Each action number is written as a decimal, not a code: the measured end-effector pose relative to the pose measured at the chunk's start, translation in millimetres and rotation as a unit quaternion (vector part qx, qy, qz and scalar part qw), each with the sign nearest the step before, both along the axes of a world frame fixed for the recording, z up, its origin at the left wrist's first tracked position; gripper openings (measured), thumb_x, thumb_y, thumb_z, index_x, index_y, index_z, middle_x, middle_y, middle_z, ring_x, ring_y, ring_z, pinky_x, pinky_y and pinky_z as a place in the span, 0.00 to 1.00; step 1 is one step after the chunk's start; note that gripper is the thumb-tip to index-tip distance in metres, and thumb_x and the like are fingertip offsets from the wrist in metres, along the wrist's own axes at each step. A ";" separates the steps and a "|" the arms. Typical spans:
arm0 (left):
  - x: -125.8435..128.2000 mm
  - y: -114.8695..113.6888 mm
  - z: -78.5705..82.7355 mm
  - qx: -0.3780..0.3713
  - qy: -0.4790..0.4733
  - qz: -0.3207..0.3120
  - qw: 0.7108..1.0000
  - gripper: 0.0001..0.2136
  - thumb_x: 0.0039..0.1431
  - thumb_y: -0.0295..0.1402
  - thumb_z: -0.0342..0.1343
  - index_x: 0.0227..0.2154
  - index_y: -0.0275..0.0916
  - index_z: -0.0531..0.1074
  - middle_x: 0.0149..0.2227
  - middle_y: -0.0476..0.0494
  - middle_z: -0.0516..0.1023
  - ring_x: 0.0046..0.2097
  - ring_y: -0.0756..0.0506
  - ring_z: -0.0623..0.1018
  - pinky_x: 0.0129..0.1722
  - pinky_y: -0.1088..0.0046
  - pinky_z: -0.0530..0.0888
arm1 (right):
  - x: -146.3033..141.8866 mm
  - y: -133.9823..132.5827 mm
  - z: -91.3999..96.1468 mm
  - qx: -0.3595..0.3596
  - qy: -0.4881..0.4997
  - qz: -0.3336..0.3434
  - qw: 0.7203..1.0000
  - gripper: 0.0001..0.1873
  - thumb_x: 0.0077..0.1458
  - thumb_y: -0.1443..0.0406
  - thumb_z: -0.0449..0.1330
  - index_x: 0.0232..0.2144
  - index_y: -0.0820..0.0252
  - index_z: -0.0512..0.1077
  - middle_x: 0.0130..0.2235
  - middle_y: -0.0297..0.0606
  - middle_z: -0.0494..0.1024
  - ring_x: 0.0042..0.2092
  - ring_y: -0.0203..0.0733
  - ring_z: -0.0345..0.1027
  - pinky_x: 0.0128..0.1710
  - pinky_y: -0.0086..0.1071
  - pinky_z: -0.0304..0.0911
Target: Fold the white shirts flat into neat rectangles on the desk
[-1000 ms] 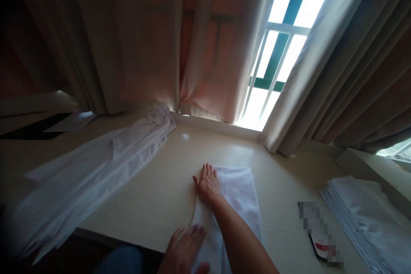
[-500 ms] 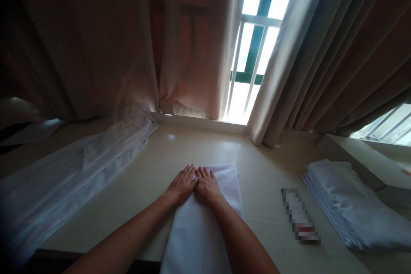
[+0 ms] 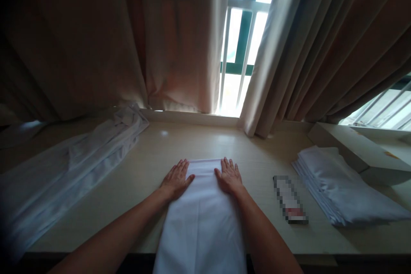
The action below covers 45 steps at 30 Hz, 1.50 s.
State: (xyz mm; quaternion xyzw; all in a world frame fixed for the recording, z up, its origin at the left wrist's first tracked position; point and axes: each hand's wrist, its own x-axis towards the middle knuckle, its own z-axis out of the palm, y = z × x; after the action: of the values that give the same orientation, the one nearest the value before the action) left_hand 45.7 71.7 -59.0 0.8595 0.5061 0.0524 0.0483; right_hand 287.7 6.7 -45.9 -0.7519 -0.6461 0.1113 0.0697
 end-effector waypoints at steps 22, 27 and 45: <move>133.1 -16.7 -1.1 0.020 -0.027 -0.156 0.987 0.28 0.61 0.46 0.42 0.64 0.52 0.49 0.68 0.46 0.43 0.67 0.35 0.45 0.62 0.49 0.44 | -10.2 -31.7 4.5 0.150 0.033 0.017 0.988 0.36 0.64 0.54 0.36 0.64 0.77 0.45 0.66 0.52 0.45 0.67 0.45 0.33 0.64 0.40 0.39; 139.8 -12.0 0.0 0.004 -0.021 -0.132 0.991 0.28 0.61 0.51 0.39 0.63 0.56 0.48 0.68 0.48 0.44 0.67 0.36 0.45 0.62 0.48 0.42 | -5.0 -61.1 -14.0 0.086 0.018 0.011 0.996 0.44 0.61 0.44 0.37 0.65 0.73 0.39 0.67 0.49 0.38 0.67 0.49 0.29 0.64 0.45 0.35; 150.0 -3.9 12.7 0.022 -0.048 -0.155 0.986 0.26 0.62 0.52 0.36 0.62 0.57 0.53 0.67 0.47 0.50 0.67 0.39 0.49 0.62 0.50 0.43 | -16.2 -207.8 -10.1 0.038 -0.022 0.006 0.999 0.31 0.65 0.53 0.35 0.66 0.56 0.38 0.67 0.33 0.34 0.67 0.47 0.24 0.64 0.52 0.28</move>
State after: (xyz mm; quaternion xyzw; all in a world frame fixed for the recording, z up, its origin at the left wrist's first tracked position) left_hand 195.7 67.7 -46.3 0.9251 0.3621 0.0964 0.0608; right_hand 271.5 -201.1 -55.9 -0.7471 -0.6557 0.0700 0.0831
